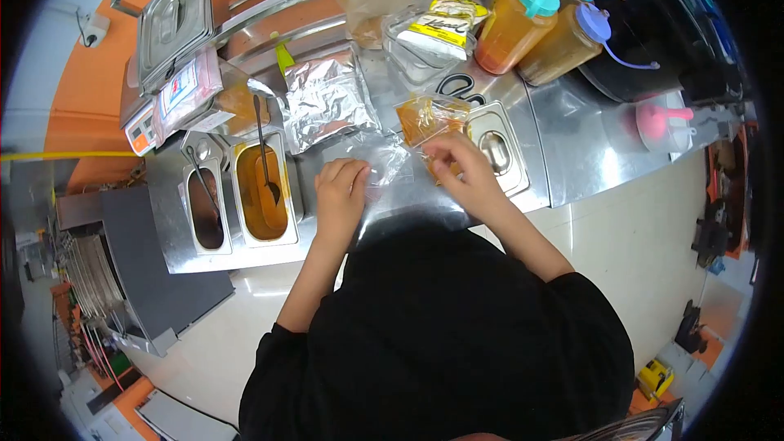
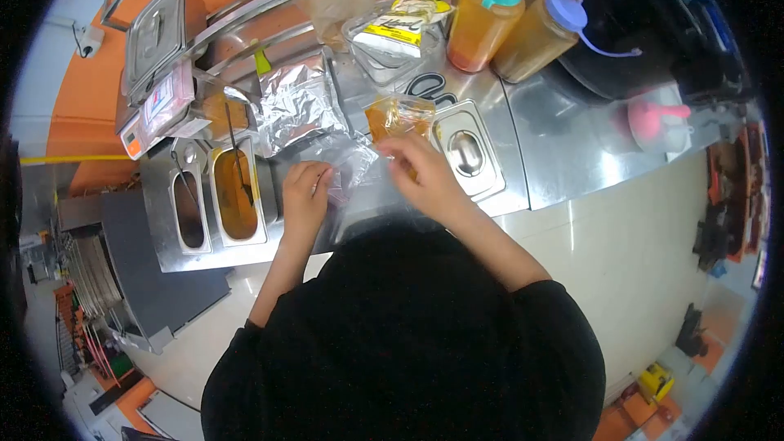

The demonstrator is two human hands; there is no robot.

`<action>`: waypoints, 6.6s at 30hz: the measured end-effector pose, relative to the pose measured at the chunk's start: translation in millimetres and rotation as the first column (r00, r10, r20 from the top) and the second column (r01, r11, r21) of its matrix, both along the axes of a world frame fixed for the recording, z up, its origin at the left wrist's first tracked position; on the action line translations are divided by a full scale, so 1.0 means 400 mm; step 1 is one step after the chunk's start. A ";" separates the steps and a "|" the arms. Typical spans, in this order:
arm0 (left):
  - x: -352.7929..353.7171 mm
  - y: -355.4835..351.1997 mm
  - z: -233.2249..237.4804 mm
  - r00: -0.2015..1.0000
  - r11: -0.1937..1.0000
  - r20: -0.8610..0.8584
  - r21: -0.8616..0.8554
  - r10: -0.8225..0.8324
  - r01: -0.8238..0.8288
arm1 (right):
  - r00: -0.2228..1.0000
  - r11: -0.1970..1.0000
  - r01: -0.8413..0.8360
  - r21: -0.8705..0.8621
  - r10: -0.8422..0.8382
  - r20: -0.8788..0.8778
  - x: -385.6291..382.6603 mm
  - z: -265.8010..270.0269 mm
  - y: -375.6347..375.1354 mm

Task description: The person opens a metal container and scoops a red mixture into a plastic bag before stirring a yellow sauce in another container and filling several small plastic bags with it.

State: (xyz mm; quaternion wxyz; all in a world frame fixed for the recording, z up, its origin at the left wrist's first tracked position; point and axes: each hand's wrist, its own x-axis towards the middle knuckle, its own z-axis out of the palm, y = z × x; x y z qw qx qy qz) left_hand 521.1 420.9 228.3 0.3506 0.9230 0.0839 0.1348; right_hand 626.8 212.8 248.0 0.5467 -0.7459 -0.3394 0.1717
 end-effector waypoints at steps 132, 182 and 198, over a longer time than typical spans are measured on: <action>-0.465 0.413 0.261 0.900 0.844 0.368 -0.384 -0.232 0.374 | 0.603 0.602 -0.797 0.046 0.789 0.117 -0.329 0.261 0.534; -0.452 0.489 0.213 0.868 0.765 0.055 -0.502 0.494 -0.403 | 0.585 0.868 0.300 0.397 0.161 -0.795 0.003 -0.103 0.480; -0.249 0.399 0.161 0.922 0.936 0.185 -0.162 0.340 -0.313 | 0.765 0.659 0.444 0.607 0.074 -0.639 -0.014 0.116 0.469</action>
